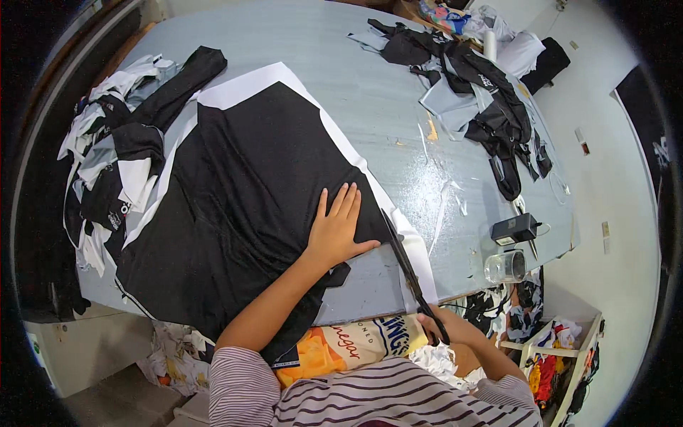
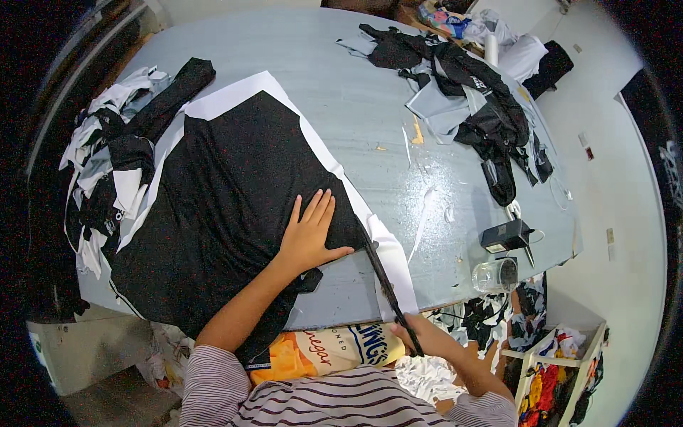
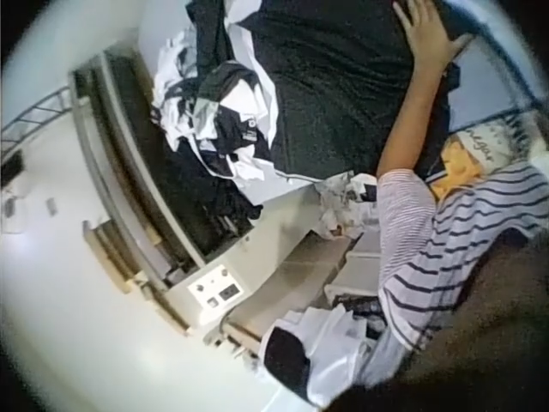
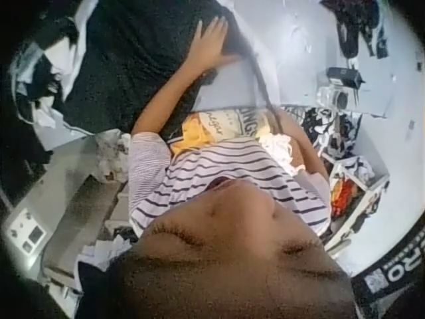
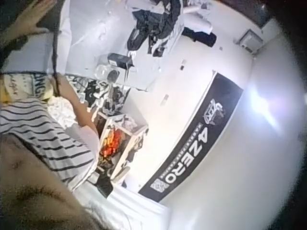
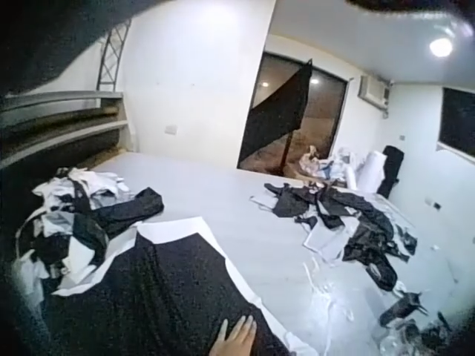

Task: Using scissors to cut along a specific pattern on a piece of black fabric.

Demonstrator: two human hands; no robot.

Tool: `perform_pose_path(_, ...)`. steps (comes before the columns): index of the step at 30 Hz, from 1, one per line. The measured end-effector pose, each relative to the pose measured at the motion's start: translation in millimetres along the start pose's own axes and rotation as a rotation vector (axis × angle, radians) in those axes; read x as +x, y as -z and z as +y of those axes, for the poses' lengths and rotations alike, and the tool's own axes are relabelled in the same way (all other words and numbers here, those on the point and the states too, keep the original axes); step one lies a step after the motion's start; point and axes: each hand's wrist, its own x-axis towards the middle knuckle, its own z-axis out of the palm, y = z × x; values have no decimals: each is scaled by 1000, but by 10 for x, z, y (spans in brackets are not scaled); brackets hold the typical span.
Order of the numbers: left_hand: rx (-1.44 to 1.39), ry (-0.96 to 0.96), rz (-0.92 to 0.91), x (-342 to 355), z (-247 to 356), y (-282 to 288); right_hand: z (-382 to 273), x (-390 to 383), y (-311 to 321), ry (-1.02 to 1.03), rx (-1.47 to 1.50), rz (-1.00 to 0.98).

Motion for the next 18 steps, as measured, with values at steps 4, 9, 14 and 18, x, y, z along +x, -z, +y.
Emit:
perform_pose_path(4,-11,0,-3,1,-1,-12,-65,33,-31,-61,56,24)
perform_pose_path(9,-6,0,-2,-9,0,-3,-204,0,-98,-39,30,57)
perform_pose_path(14,-11,1,-1,-7,1,-11,-152,14,-80,-2,-14,48)
perform_pose_path(18,-12,-1,-14,-15,-8,0,-207,31,-16,-51,-46,45)
